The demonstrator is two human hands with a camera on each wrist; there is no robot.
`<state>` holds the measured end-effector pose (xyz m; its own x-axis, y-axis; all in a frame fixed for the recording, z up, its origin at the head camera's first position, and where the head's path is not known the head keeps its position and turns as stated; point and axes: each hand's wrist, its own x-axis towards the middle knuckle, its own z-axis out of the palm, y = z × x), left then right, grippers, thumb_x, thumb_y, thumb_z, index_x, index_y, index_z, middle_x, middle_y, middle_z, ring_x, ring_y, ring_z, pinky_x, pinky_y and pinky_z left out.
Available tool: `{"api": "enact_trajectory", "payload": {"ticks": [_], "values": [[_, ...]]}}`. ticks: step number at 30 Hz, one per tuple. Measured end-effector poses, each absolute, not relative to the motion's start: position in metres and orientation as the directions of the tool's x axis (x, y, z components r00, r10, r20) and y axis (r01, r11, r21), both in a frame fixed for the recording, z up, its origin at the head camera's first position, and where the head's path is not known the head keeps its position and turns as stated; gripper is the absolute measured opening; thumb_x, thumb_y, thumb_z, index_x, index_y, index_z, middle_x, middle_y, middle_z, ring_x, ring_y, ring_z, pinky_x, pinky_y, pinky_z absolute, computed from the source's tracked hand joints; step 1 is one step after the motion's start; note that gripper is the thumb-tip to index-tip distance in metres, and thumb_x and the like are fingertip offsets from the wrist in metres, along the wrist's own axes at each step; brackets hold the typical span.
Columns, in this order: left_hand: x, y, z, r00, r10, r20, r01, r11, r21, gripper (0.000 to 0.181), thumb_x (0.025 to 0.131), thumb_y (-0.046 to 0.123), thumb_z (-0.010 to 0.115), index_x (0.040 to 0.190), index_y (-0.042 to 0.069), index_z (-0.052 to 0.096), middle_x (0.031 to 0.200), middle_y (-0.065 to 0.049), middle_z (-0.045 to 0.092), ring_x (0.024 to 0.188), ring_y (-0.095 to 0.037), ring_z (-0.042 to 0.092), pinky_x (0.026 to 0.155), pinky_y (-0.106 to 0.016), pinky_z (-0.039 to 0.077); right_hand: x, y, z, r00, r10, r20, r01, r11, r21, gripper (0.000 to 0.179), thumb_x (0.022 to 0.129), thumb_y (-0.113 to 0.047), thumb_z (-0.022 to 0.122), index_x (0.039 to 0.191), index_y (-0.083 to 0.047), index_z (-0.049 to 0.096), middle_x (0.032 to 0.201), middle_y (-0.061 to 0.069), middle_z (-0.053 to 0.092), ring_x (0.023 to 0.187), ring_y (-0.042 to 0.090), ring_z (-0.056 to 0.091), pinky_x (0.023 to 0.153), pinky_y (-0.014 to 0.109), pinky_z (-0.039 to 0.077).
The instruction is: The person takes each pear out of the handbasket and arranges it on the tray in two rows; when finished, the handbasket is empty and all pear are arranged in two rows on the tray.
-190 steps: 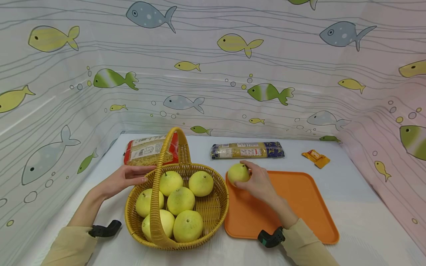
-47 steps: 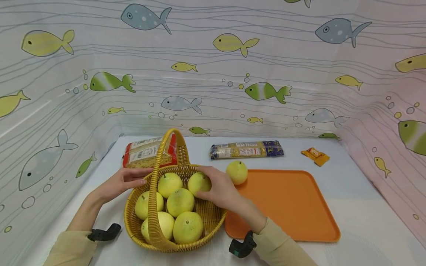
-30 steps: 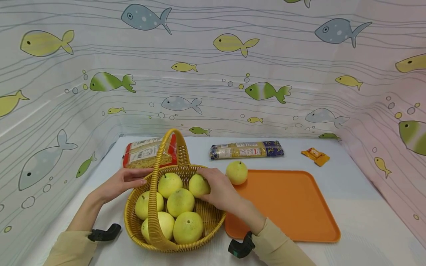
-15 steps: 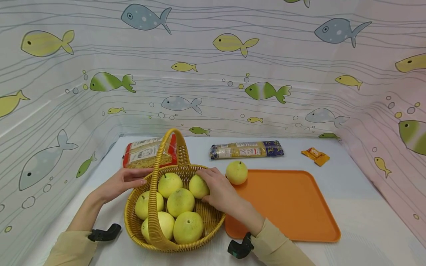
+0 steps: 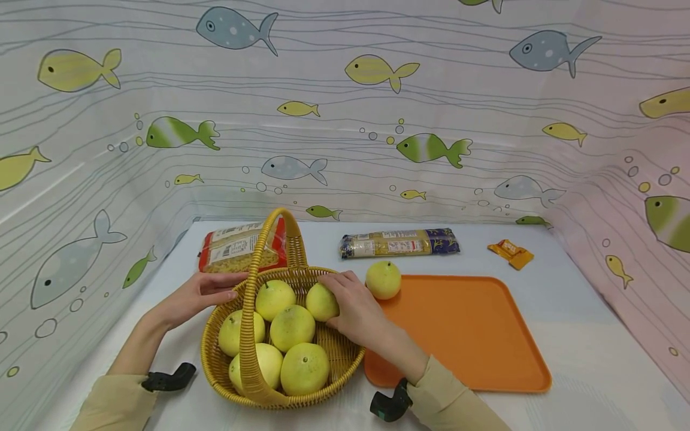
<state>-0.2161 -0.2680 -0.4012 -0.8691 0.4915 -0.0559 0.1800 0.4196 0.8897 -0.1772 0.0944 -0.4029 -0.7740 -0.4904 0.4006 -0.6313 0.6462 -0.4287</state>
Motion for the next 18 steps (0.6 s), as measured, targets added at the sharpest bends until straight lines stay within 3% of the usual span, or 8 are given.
{"api": "enact_trajectory", "payload": {"ticks": [7, 18], "values": [[-0.2156, -0.2679, -0.4011, -0.87, 0.49, -0.056, 0.184, 0.429, 0.884, 0.047, 0.1, 0.026, 0.063, 0.144, 0.013, 0.056, 0.148, -0.015, 0.052, 0.136, -0.036, 0.047, 0.1, -0.029, 0.049, -0.1762, 0.095, -0.403, -0.756, -0.496, 0.426, -0.649, 0.65, -0.395, 0.076, 0.065, -0.011, 0.094, 0.133, -0.006, 0.061, 0.131, 0.008, 0.064, 0.118, 0.026, 0.057, 0.099, 0.043, 0.05], [-0.2154, -0.2674, -0.4017, -0.867, 0.495, -0.055, 0.18, 0.414, 0.892, 0.047, 0.1, 0.024, 0.063, 0.145, 0.012, 0.055, 0.149, -0.016, 0.051, 0.136, -0.038, 0.046, 0.095, -0.02, 0.047, -0.1755, 0.0969, -0.4023, -0.751, -0.492, 0.441, -0.652, 0.66, -0.373, 0.076, 0.064, -0.01, 0.092, 0.134, -0.006, 0.061, 0.133, 0.009, 0.062, 0.119, 0.026, 0.057, 0.099, 0.041, 0.05]]}}
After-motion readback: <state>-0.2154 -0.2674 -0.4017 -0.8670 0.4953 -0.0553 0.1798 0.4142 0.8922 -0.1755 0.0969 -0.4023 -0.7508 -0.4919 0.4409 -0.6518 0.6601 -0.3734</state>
